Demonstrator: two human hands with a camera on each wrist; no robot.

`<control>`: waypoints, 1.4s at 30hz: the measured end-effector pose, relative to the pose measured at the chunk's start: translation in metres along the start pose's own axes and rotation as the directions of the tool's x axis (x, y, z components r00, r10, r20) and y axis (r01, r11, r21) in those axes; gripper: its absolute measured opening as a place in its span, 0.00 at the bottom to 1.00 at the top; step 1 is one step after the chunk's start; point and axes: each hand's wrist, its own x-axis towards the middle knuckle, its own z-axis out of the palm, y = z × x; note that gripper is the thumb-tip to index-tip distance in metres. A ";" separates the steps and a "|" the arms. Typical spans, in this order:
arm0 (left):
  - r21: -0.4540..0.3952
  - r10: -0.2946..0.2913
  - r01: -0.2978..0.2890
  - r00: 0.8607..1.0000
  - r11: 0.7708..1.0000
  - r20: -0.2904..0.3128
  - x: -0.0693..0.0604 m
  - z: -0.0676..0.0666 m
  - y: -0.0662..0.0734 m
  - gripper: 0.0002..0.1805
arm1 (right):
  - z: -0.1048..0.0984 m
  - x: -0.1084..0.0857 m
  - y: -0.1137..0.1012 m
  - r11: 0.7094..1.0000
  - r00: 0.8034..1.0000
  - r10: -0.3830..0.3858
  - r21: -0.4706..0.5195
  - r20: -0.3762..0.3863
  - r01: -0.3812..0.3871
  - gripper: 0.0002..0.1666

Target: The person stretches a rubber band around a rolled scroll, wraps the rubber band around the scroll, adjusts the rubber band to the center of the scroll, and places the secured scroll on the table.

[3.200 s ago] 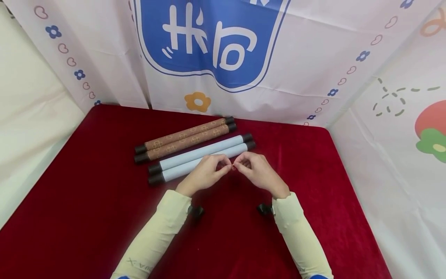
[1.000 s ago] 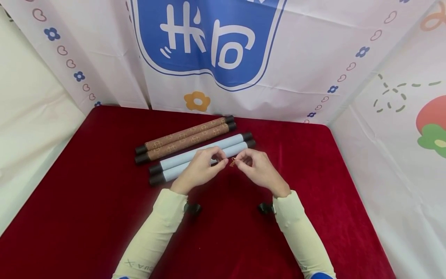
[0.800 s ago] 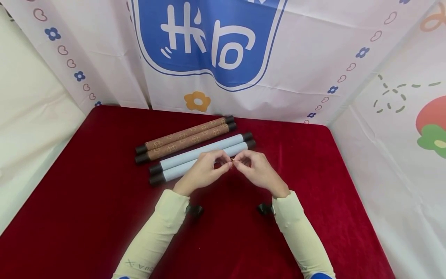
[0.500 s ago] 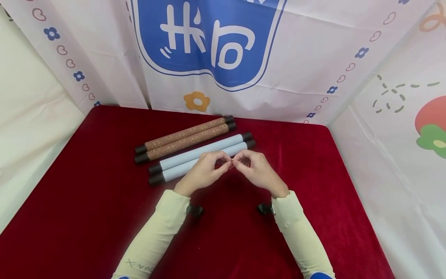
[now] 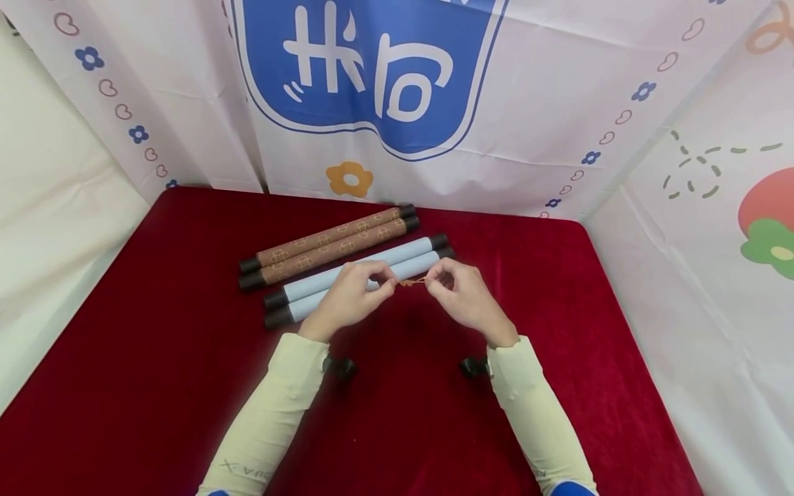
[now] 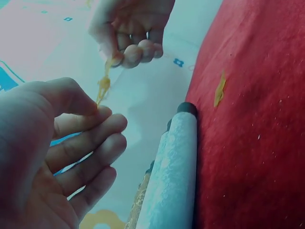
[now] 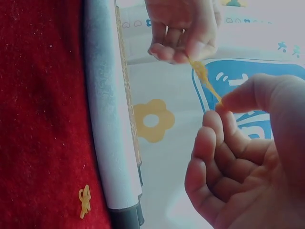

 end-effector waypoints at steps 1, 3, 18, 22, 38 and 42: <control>0.003 -0.003 0.003 1.000 1.000 -0.005 0.000 -0.002 -0.001 0.06 | -0.001 0.000 0.001 1.000 1.000 0.010 0.000 -0.009 -0.010 0.04; 0.013 -0.018 0.019 1.000 1.000 -0.016 -0.001 -0.005 -0.004 0.06 | -0.004 0.001 0.002 1.000 0.999 0.028 -0.004 -0.034 -0.028 0.05; 0.006 -0.137 0.137 0.989 0.991 0.053 -0.007 -0.033 -0.012 0.10 | -0.017 0.000 0.005 1.000 0.998 -0.004 0.023 -0.066 0.006 0.05; -0.030 -0.119 0.122 0.988 0.992 0.096 -0.004 -0.024 -0.005 0.11 | -0.011 -0.001 -0.001 0.997 0.998 -0.055 0.055 0.005 0.055 0.03; -0.099 0.080 -0.065 0.986 0.993 0.150 0.001 0.016 0.002 0.12 | 0.002 0.000 -0.003 0.992 0.985 -0.125 0.028 0.120 0.123 0.04; -0.090 0.098 -0.086 0.986 0.992 0.136 0.001 0.018 0.004 0.06 | 0.001 0.001 -0.003 0.991 0.984 -0.133 -0.003 0.115 0.134 0.03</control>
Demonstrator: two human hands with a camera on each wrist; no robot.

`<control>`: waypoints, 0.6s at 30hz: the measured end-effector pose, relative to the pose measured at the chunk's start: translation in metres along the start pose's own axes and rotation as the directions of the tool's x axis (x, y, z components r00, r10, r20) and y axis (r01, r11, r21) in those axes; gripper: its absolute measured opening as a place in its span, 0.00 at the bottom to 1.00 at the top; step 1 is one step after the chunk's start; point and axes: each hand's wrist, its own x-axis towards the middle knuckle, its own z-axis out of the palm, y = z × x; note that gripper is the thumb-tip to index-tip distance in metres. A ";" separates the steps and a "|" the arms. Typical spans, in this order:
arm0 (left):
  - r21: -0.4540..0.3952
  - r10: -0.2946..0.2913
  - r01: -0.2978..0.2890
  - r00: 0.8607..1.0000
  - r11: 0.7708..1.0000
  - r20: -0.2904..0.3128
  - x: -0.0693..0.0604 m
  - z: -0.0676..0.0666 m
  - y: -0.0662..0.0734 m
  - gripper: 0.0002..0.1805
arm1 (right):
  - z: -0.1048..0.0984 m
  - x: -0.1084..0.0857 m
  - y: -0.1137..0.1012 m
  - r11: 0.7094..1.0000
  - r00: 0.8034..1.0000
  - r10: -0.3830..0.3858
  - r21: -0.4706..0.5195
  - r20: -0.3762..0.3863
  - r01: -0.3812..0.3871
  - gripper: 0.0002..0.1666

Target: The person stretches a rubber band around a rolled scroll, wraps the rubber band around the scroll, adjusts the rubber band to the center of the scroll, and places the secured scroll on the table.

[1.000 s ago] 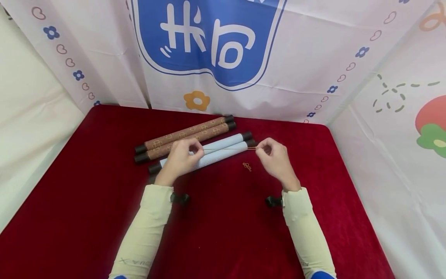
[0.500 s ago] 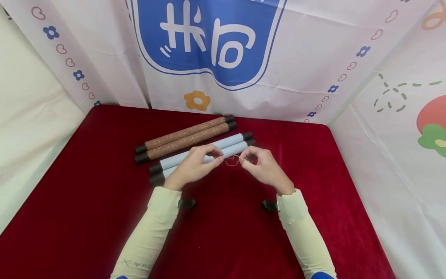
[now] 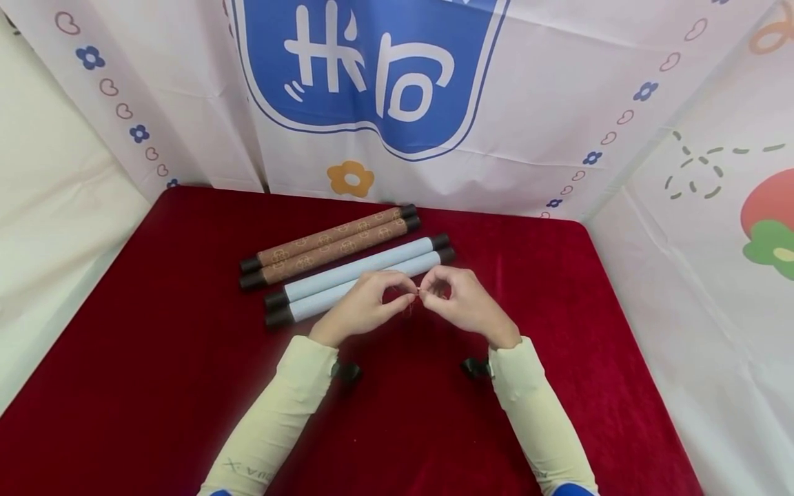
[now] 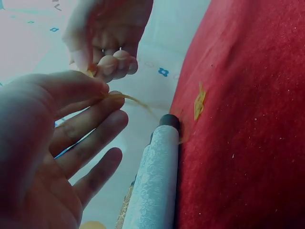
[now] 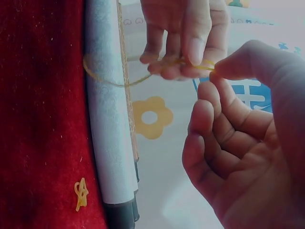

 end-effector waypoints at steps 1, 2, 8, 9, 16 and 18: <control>0.003 0.000 0.000 1.000 1.000 -0.003 0.000 0.000 0.001 0.05 | -0.001 0.000 0.000 1.000 1.000 -0.004 -0.010 -0.003 0.004 0.03; 0.002 -0.002 0.002 1.000 1.000 -0.007 0.000 -0.001 0.001 0.05 | -0.001 0.000 0.000 1.000 1.000 -0.009 -0.023 -0.007 0.008 0.03; -0.010 -0.005 0.004 0.999 1.000 -0.038 -0.002 -0.008 0.001 0.07 | -0.005 -0.001 0.000 0.997 0.999 -0.036 -0.072 -0.021 0.034 0.03; -0.008 -0.009 0.009 0.999 1.000 -0.041 -0.002 -0.010 0.000 0.07 | -0.006 -0.001 0.000 0.997 0.999 -0.037 -0.074 -0.023 0.035 0.04; 0.032 -0.095 0.096 0.995 0.995 -0.030 -0.005 -0.023 -0.003 0.06 | -0.011 -0.003 0.004 0.994 0.998 0.005 -0.112 -0.064 -0.012 0.02; 0.031 -0.123 0.124 0.992 0.992 -0.024 -0.006 -0.025 -0.003 0.06 | -0.011 -0.003 0.006 0.993 0.997 0.013 -0.119 -0.075 -0.022 0.02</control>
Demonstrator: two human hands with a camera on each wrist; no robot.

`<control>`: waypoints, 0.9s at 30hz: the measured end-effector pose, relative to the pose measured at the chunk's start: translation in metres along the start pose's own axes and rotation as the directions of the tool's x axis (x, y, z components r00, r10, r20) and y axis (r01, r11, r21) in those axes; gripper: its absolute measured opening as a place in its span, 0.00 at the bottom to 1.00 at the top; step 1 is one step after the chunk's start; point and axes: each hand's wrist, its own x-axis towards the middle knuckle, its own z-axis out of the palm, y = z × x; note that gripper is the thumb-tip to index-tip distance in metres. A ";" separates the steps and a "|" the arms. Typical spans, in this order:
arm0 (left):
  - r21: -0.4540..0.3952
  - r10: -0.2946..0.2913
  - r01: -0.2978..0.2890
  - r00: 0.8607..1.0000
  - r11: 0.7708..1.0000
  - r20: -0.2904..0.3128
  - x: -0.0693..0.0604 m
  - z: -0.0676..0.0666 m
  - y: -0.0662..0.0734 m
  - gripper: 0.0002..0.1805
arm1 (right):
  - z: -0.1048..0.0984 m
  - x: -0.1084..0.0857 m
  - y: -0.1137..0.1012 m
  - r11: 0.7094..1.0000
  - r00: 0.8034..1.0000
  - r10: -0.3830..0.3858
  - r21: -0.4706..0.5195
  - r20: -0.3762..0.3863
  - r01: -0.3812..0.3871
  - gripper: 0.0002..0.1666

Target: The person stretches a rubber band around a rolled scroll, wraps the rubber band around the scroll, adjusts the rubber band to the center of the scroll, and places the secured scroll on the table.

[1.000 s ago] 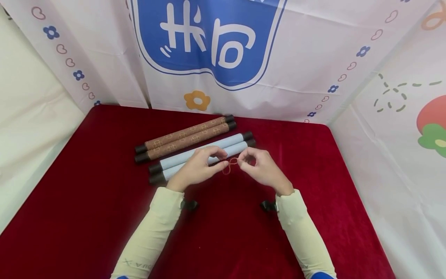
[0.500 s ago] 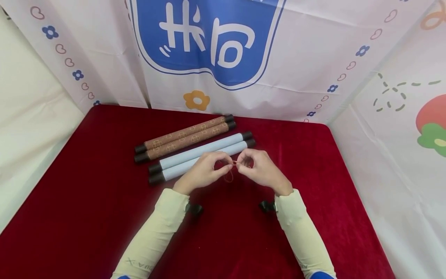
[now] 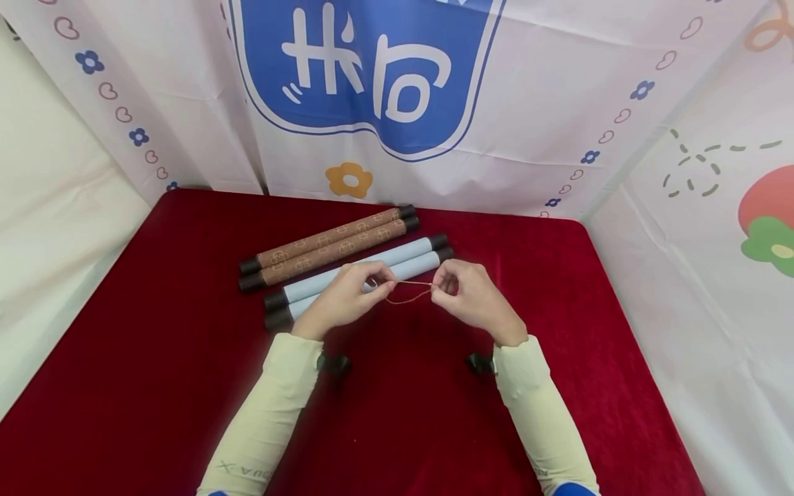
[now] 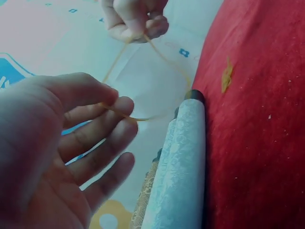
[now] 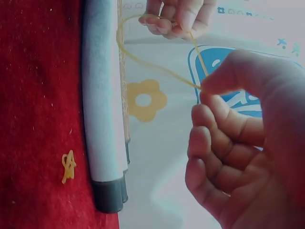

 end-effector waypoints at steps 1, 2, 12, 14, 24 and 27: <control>-0.003 -0.012 0.012 1.000 1.000 0.005 0.000 0.000 0.000 0.06 | 0.001 0.000 0.000 1.000 1.000 0.004 -0.002 -0.002 -0.004 0.02; 0.000 -0.024 0.024 1.000 1.000 0.009 0.000 0.000 0.001 0.07 | 0.002 0.001 0.001 1.000 1.000 0.005 -0.007 -0.003 -0.005 0.02; 0.036 -0.126 0.126 0.992 0.991 -0.014 0.003 0.012 0.009 0.09 | 0.011 0.002 -0.004 0.999 0.999 0.036 -0.035 -0.003 -0.036 0.02; 0.039 -0.152 0.153 0.988 0.987 -0.027 0.003 0.013 0.009 0.09 | 0.011 0.002 -0.006 0.999 0.999 0.039 -0.032 0.003 -0.039 0.03; -0.008 -0.212 0.213 0.970 0.977 -0.115 0.001 0.015 0.017 0.09 | 0.023 0.001 -0.021 0.999 0.988 0.047 0.010 0.146 -0.049 0.13; 0.005 -0.207 0.210 0.968 0.978 -0.144 0.001 0.018 0.021 0.09 | 0.028 0.000 -0.023 0.995 0.977 0.052 0.073 0.206 -0.068 0.16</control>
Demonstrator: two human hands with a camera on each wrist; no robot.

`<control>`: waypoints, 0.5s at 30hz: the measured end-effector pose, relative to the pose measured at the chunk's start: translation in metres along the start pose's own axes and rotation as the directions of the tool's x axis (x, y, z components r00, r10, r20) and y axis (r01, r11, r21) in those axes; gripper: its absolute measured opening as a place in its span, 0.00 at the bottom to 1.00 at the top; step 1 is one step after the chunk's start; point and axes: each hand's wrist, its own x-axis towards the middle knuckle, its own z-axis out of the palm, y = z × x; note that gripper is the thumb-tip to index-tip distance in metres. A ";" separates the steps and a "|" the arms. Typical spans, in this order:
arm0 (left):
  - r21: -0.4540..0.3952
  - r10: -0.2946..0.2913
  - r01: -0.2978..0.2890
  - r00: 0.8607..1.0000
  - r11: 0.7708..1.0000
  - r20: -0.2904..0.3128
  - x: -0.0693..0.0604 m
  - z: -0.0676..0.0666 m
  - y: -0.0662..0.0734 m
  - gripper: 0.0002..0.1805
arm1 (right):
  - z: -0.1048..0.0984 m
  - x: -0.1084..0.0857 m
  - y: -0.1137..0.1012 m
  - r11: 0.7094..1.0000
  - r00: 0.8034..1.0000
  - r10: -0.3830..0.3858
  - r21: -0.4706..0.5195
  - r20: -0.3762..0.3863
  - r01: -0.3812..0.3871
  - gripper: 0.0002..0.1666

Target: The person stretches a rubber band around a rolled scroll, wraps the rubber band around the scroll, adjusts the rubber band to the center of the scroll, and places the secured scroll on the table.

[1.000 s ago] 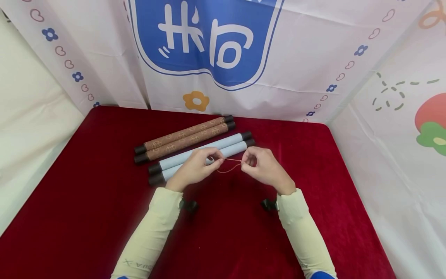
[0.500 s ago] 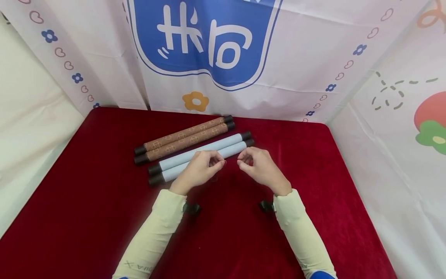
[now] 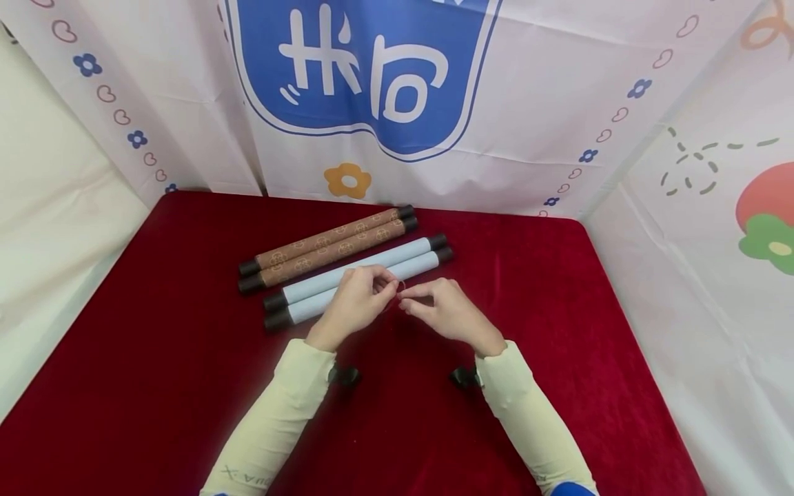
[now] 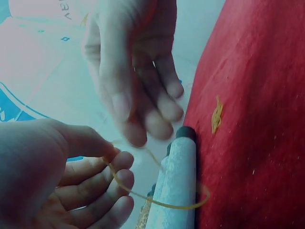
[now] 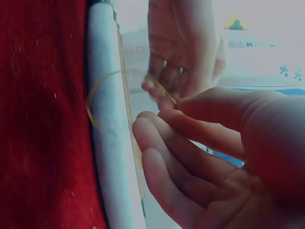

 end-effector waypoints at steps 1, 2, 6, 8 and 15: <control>-0.007 0.004 -0.004 1.000 1.000 -0.005 0.000 0.001 0.002 0.09 | 0.002 0.000 0.000 1.000 1.000 -0.001 0.019 0.014 0.001 0.16; -0.014 0.010 -0.010 1.000 1.000 -0.013 0.000 0.001 0.003 0.09 | 0.003 0.001 -0.001 0.999 1.000 -0.008 0.033 0.024 0.008 0.16; -0.028 0.042 -0.044 0.997 0.999 -0.057 -0.001 0.002 0.007 0.09 | 0.009 0.005 0.002 0.997 1.000 -0.014 0.074 0.024 0.012 0.14; -0.032 0.054 -0.057 0.995 0.998 -0.080 -0.002 0.003 0.008 0.08 | 0.011 0.007 0.004 0.995 1.000 0.003 0.102 0.000 -0.003 0.14; -0.062 0.099 -0.106 0.989 0.992 -0.107 -0.005 0.004 0.014 0.07 | 0.016 0.011 0.006 0.889 0.985 0.125 0.455 -0.115 -0.060 0.24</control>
